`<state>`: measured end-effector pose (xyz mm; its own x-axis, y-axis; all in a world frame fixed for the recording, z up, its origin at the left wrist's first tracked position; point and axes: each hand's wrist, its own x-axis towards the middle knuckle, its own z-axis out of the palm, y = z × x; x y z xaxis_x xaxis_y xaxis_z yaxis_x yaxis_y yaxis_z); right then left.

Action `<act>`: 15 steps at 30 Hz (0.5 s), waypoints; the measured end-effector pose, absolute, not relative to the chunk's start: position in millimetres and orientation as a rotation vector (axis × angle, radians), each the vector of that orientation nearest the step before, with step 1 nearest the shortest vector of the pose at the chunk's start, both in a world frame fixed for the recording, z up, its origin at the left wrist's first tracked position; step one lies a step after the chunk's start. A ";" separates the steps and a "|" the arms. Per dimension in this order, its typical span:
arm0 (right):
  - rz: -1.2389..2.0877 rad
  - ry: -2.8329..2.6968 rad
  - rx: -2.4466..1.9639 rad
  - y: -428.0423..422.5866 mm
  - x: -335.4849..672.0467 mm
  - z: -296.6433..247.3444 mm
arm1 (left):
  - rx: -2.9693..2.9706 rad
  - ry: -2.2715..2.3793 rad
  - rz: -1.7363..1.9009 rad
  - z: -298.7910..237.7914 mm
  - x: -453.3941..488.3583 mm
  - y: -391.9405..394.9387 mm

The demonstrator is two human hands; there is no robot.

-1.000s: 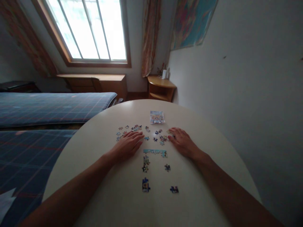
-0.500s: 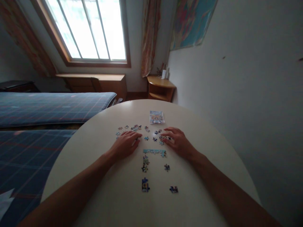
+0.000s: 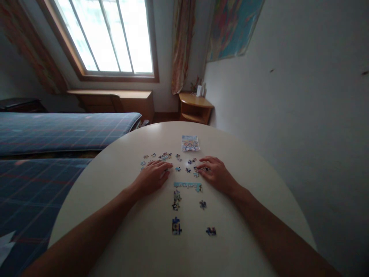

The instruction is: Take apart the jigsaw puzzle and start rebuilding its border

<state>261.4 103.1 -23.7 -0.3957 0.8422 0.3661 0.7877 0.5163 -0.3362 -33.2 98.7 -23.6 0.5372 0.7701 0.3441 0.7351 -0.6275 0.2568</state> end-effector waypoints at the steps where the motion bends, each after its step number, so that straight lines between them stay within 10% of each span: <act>1: 0.161 -2.262 -1.330 102.8 261.1 -23.3 | 2.678 1.316 0.665 -23.8 -33.3 98.8; 15: 0.470 -2.094 -1.327 101.1 265.7 -14.2 | 2.671 1.302 0.654 -24.1 -35.0 99.3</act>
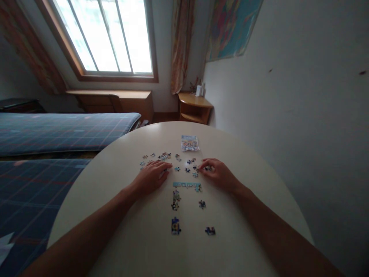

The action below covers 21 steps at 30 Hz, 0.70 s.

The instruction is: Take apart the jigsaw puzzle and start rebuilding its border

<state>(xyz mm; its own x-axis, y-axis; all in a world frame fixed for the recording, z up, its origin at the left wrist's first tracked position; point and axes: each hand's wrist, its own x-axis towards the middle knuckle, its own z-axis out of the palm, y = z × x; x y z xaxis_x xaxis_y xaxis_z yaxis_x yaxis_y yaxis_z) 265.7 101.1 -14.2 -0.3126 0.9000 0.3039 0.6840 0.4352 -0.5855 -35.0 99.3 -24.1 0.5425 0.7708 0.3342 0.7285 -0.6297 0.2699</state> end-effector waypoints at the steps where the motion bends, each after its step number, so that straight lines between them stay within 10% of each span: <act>1: 0.488 -2.081 -1.346 100.8 268.9 -12.5 | 2.674 1.302 0.650 -24.0 -35.0 99.3; 21: 0.270 -2.300 -1.233 101.0 281.1 -14.5 | 2.672 1.172 0.586 -20.4 -31.2 95.9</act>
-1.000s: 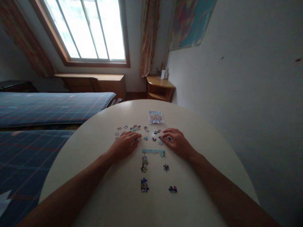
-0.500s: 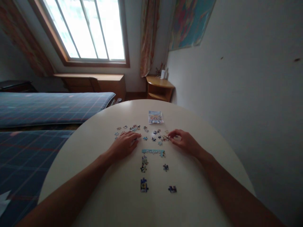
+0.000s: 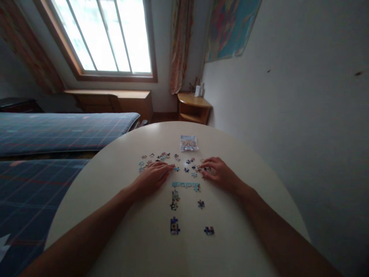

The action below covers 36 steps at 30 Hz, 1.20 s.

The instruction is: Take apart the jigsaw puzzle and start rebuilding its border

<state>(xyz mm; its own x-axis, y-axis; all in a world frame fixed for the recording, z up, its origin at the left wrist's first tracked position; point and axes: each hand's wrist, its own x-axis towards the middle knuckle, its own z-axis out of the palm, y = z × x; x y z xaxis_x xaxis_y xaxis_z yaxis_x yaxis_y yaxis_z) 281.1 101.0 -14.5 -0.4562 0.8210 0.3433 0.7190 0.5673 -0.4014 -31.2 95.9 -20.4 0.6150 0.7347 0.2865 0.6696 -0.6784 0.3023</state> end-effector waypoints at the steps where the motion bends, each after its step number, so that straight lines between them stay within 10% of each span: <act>1: 0.246 -2.302 -1.239 100.8 278.7 -16.4 | 2.673 1.175 0.585 -21.1 -31.4 96.1; 36: 0.247 -2.238 -1.506 93.4 259.4 -10.9 | 2.628 1.035 0.178 -7.2 -31.5 70.9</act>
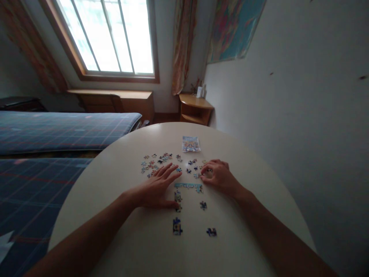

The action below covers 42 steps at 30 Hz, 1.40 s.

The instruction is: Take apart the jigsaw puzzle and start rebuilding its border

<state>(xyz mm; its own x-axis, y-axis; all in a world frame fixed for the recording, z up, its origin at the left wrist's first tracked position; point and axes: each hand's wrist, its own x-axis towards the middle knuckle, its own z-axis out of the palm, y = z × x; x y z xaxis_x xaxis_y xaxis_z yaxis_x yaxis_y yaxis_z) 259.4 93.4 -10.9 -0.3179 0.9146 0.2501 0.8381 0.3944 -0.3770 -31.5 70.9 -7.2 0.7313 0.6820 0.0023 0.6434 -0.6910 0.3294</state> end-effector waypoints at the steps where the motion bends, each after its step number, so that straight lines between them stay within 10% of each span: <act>1: 0.235 -2.248 -1.504 92.6 258.8 -9.3 | 2.632 1.034 0.182 -8.2 -31.3 70.9; 42: 0.186 -2.620 -0.724 36.9 200.6 -3.1 | 2.598 1.081 0.050 -4.8 -48.4 76.3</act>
<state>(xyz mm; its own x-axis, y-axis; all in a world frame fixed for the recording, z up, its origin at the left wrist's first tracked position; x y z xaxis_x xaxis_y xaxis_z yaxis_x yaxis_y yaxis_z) 200.6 36.9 -3.1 -0.7790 0.5170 0.3548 0.4615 0.8558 -0.2337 -48.4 76.3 -4.8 0.7122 0.6959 -0.0918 0.6846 -0.6598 0.3100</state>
